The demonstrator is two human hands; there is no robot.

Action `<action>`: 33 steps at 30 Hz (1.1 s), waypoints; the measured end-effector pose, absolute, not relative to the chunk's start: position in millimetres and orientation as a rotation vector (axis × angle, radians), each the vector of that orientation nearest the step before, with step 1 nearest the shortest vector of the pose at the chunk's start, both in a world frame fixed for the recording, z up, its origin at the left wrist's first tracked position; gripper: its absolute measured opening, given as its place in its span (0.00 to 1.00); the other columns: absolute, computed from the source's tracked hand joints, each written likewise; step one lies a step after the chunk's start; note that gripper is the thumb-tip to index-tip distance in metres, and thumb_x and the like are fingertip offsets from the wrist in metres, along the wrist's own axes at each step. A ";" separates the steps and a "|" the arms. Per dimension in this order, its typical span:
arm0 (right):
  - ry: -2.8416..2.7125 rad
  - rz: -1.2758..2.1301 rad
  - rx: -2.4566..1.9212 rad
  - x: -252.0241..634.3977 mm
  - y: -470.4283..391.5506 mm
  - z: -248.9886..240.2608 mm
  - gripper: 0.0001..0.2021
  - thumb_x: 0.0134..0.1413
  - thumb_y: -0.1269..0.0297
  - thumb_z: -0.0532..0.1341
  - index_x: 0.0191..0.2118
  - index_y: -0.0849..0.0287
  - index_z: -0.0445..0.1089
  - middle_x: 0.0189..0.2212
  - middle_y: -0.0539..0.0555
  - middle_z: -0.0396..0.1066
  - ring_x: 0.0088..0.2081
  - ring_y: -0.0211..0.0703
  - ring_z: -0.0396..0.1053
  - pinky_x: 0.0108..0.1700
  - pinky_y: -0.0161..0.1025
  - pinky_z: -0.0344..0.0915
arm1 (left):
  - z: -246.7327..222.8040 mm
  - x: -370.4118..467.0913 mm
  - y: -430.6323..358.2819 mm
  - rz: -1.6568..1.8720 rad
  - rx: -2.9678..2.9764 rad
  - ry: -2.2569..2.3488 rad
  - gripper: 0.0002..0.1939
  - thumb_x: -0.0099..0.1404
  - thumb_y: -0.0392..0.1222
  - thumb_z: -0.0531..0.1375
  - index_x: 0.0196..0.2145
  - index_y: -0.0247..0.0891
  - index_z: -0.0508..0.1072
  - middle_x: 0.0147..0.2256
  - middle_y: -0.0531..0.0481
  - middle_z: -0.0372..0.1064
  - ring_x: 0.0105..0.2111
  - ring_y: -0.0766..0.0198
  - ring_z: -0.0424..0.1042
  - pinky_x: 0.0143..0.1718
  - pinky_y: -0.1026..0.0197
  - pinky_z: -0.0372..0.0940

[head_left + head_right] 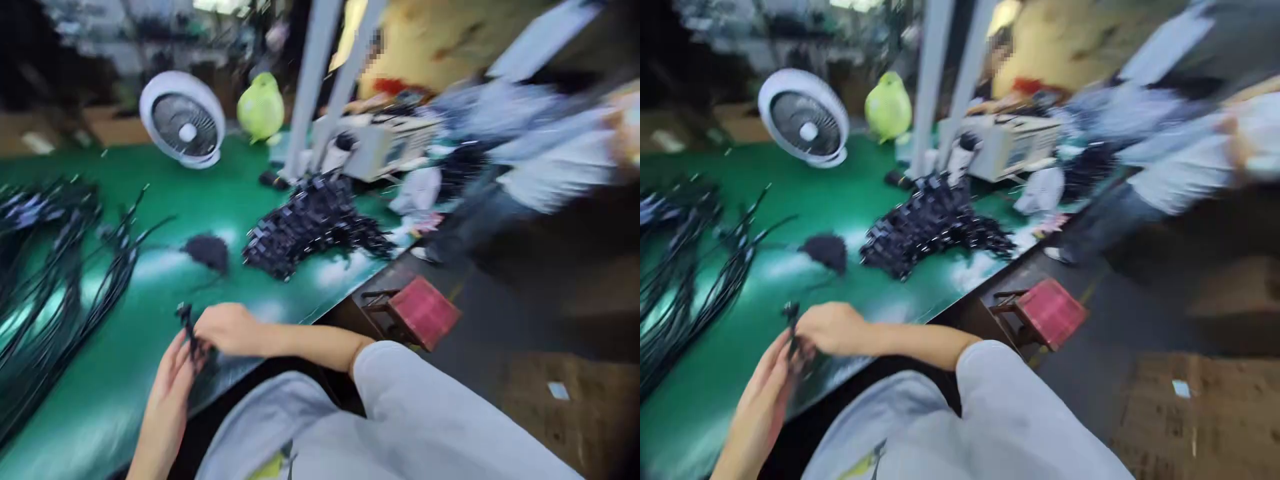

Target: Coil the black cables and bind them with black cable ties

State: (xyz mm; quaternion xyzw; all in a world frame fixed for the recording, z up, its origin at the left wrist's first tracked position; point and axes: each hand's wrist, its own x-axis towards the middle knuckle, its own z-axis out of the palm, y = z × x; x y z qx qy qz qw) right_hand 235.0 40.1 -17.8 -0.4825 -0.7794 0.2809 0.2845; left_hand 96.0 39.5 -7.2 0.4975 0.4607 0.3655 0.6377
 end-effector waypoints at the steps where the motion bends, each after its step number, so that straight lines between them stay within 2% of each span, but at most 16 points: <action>1: -2.090 0.695 -1.273 235.5 38.1 -20.4 0.10 0.63 0.70 0.53 0.34 0.60 0.70 0.37 0.54 0.74 0.42 0.39 0.69 0.49 0.35 0.62 | -14.0 83.5 25.0 0.846 1.087 1.103 0.31 0.63 0.53 0.62 0.60 0.42 0.63 0.58 0.42 0.65 0.57 0.51 0.66 0.58 0.48 0.63; 3: -2.027 0.689 -1.228 235.0 37.4 -27.6 0.11 0.65 0.68 0.51 0.34 0.59 0.69 0.34 0.54 0.73 0.39 0.39 0.69 0.46 0.36 0.63 | -25.5 71.8 7.3 0.873 1.040 1.118 0.38 0.61 0.54 0.63 0.64 0.40 0.58 0.62 0.41 0.60 0.62 0.50 0.60 0.62 0.50 0.58; 7: -1.942 0.788 -1.283 227.9 32.9 -39.2 0.14 0.67 0.66 0.47 0.34 0.58 0.67 0.29 0.51 0.71 0.34 0.40 0.68 0.41 0.37 0.63 | -43.5 72.9 9.6 0.940 1.045 1.083 0.39 0.65 0.49 0.59 0.68 0.39 0.48 0.67 0.41 0.50 0.66 0.51 0.50 0.66 0.48 0.51; 9: -1.999 0.695 -1.375 219.7 26.2 -42.5 0.14 0.68 0.64 0.46 0.40 0.59 0.68 0.34 0.55 0.72 0.37 0.44 0.69 0.42 0.40 0.64 | -46.8 74.9 10.9 0.956 1.075 1.106 0.39 0.66 0.46 0.57 0.69 0.39 0.45 0.68 0.42 0.47 0.67 0.54 0.48 0.68 0.49 0.45; 11: -2.073 0.594 -1.470 210.0 18.2 -45.3 0.14 0.67 0.61 0.49 0.48 0.63 0.66 0.41 0.61 0.71 0.42 0.49 0.68 0.45 0.44 0.66 | -46.6 76.4 5.6 0.942 1.127 1.103 0.41 0.65 0.41 0.57 0.70 0.41 0.42 0.70 0.46 0.40 0.69 0.56 0.41 0.69 0.51 0.37; 12: -2.105 0.579 -1.515 205.6 14.7 -47.0 0.15 0.66 0.60 0.50 0.50 0.65 0.64 0.43 0.62 0.71 0.44 0.50 0.68 0.45 0.45 0.66 | -45.9 76.8 1.1 0.926 1.138 1.077 0.43 0.63 0.39 0.57 0.70 0.43 0.40 0.71 0.48 0.36 0.69 0.57 0.38 0.69 0.52 0.36; 14: -2.178 0.578 -1.577 200.6 10.0 -51.5 0.16 0.66 0.59 0.52 0.51 0.66 0.63 0.43 0.61 0.71 0.44 0.50 0.68 0.44 0.44 0.68 | -45.4 76.2 -7.7 0.891 1.114 0.994 0.46 0.60 0.38 0.58 0.70 0.46 0.37 0.71 0.51 0.31 0.69 0.56 0.35 0.68 0.52 0.39; 17: -2.289 0.512 -1.651 210.0 11.5 -57.4 0.12 0.66 0.65 0.51 0.48 0.66 0.64 0.39 0.59 0.71 0.41 0.48 0.69 0.40 0.42 0.69 | -48.4 71.6 -11.7 0.845 1.084 0.956 0.43 0.62 0.43 0.57 0.70 0.47 0.40 0.70 0.48 0.40 0.68 0.52 0.43 0.67 0.49 0.47; 21: -2.172 0.249 -1.840 268.9 26.7 -43.3 0.11 0.64 0.71 0.50 0.46 0.62 0.67 0.36 0.57 0.71 0.39 0.46 0.68 0.42 0.42 0.68 | -51.9 54.6 6.1 0.684 1.356 1.106 0.33 0.65 0.52 0.56 0.66 0.47 0.55 0.65 0.46 0.56 0.64 0.49 0.56 0.66 0.46 0.48; 23: -1.946 0.012 -1.968 315.6 40.3 -27.0 0.14 0.65 0.71 0.47 0.48 0.62 0.68 0.37 0.59 0.70 0.40 0.47 0.67 0.45 0.44 0.67 | -51.7 39.3 21.3 0.674 1.618 1.264 0.30 0.65 0.53 0.55 0.63 0.47 0.60 0.63 0.47 0.59 0.63 0.48 0.58 0.66 0.44 0.49; 25: -1.663 -0.201 -2.065 362.8 58.4 -13.8 0.18 0.68 0.67 0.44 0.54 0.64 0.66 0.43 0.63 0.69 0.45 0.51 0.65 0.50 0.48 0.65 | -52.1 20.8 36.3 0.701 1.829 1.446 0.29 0.66 0.55 0.52 0.62 0.46 0.62 0.62 0.45 0.61 0.62 0.47 0.59 0.65 0.43 0.52; 27: -1.510 -0.297 -2.176 398.6 76.4 -9.3 0.19 0.68 0.65 0.46 0.56 0.65 0.65 0.46 0.66 0.67 0.47 0.54 0.63 0.49 0.50 0.65 | -55.4 3.8 47.6 0.682 1.916 1.583 0.31 0.66 0.57 0.50 0.62 0.42 0.62 0.61 0.42 0.62 0.61 0.44 0.60 0.63 0.41 0.55; 30: -1.493 -0.324 -2.273 418.7 90.3 -15.0 0.19 0.66 0.64 0.50 0.56 0.68 0.66 0.49 0.69 0.66 0.48 0.57 0.61 0.48 0.53 0.64 | -64.4 -7.1 54.3 0.624 1.831 1.624 0.33 0.64 0.60 0.50 0.61 0.40 0.64 0.60 0.40 0.63 0.60 0.43 0.62 0.63 0.39 0.54; 33: -1.498 -0.370 -2.242 417.0 84.3 -17.0 0.21 0.65 0.60 0.52 0.57 0.66 0.65 0.50 0.68 0.66 0.48 0.56 0.62 0.49 0.53 0.63 | -67.7 9.2 52.9 0.596 1.561 1.471 0.35 0.61 0.64 0.53 0.61 0.44 0.63 0.56 0.43 0.68 0.57 0.46 0.66 0.63 0.40 0.55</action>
